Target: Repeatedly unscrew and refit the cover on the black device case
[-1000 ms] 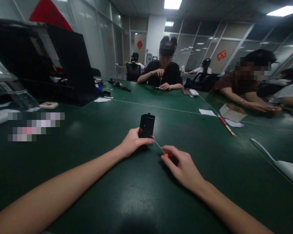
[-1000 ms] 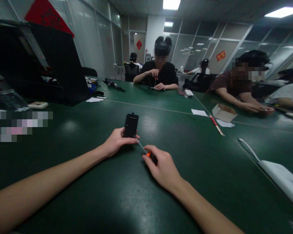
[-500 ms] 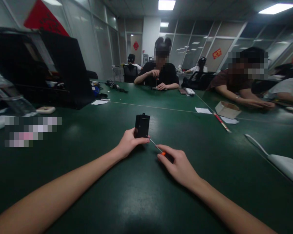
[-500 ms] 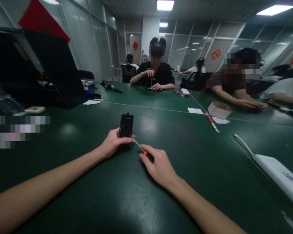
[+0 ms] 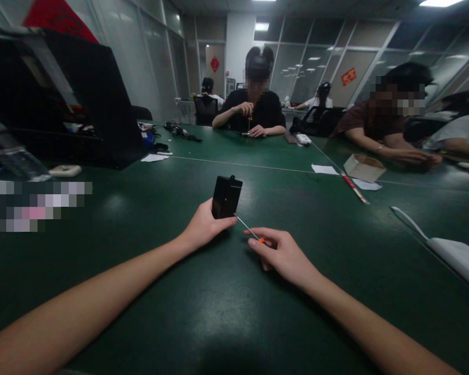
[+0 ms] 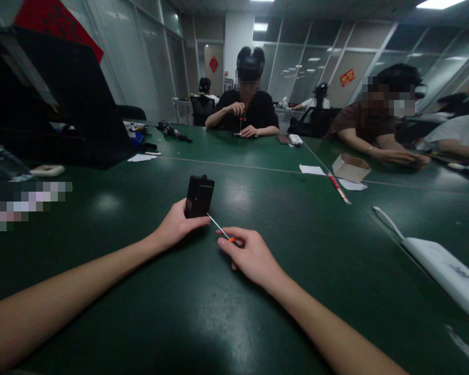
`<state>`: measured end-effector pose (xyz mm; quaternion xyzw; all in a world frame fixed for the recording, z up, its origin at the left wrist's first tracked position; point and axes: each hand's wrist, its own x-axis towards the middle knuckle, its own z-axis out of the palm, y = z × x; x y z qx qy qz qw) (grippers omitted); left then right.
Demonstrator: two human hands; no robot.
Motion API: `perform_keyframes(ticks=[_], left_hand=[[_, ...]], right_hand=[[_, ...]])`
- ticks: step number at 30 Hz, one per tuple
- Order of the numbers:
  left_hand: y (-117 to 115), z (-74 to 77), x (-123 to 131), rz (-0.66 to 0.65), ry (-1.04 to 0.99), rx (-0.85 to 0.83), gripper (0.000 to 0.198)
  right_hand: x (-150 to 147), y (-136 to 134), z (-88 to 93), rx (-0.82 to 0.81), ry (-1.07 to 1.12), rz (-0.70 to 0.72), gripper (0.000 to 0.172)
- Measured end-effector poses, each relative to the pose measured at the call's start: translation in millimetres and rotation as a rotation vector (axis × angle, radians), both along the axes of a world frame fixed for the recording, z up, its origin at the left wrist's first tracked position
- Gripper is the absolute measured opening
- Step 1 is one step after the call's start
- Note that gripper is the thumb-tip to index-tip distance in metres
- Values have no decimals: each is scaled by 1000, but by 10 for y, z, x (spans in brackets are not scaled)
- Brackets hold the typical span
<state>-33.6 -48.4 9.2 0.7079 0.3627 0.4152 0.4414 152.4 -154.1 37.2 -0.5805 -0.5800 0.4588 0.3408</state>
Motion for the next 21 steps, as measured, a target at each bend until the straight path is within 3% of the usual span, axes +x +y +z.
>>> perform_keyframes(ticks=[5, 9, 17, 21], left_hand=[[-36, 38, 17, 53, 75, 58, 31], [-27, 48, 11, 80, 101, 82, 29], [2, 49, 3, 105, 156, 63, 24], [7, 47, 8, 118, 143, 43, 25]], right_hand=[[12, -9, 34, -274, 474, -19, 38], [106, 26, 25, -351, 676, -8, 34], [129, 39, -12, -294, 606, 4, 42], [40, 9, -36, -152, 364, -10, 49]])
